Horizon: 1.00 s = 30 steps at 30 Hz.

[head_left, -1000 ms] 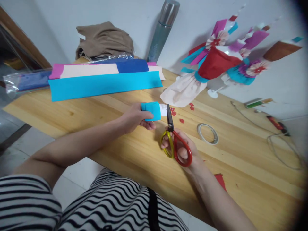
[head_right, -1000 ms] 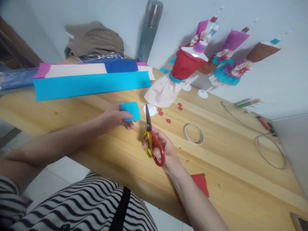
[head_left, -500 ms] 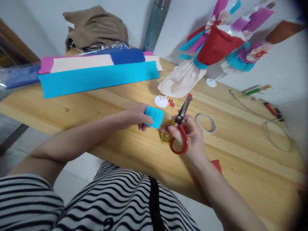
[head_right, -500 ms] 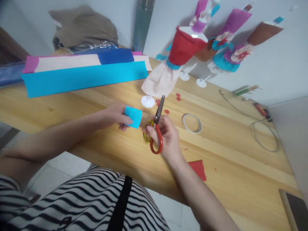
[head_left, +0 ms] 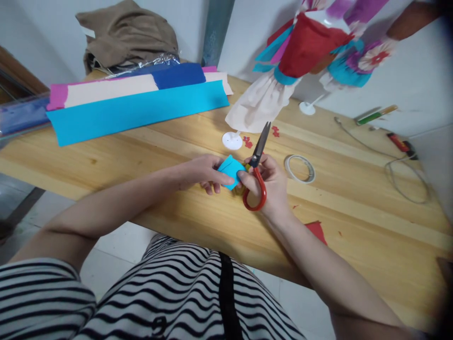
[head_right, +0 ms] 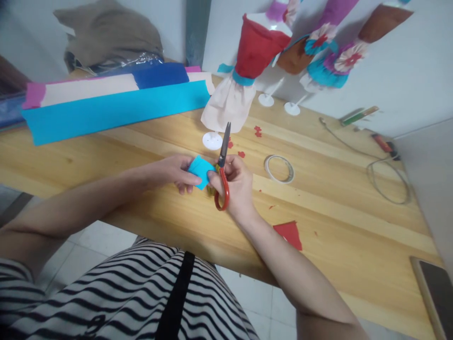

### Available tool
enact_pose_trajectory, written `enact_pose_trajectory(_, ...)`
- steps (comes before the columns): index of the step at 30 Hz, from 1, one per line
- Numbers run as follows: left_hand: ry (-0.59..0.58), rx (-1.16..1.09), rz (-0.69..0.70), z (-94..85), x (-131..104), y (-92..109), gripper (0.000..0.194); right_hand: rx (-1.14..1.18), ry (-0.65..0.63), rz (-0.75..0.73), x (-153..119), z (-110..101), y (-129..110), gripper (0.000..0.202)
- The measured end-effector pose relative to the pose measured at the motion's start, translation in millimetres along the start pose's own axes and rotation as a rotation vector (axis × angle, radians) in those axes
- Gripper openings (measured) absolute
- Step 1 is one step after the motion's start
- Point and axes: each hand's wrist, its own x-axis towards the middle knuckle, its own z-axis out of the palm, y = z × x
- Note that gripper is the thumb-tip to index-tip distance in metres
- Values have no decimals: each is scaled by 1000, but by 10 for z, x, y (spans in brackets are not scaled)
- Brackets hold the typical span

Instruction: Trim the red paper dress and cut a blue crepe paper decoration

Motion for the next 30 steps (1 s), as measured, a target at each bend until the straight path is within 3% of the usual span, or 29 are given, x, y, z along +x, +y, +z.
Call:
enact_pose_trajectory(5,130,-172,26,115,44,-58,5,9,-19,1,-8,-36,-44,46)
enact_pose_trajectory(9,233,-291,43,158,6,0,5,-70,-116,-20,-87,-148,-72,49)
enact_pose_trajectory(12,238,-347,55,145,-29,49,11,-100,-233,-27,-180,-253,-90,57)
enact_pose_trajectory(17,247,-366,71,113,-86,120,18,-174,-339,1,-335,-308,-130,48)
enact_pose_trajectory(20,242,-367,92,102,-114,146,17,-243,-290,-23,-363,-231,-141,40)
enact_pose_trajectory(26,157,-269,72,98,-106,98,10,-135,-13,-110,-225,-8,-194,36)
enact_pose_trajectory(30,70,-164,59,100,-125,88,4,-104,69,-79,-144,61,-194,39)
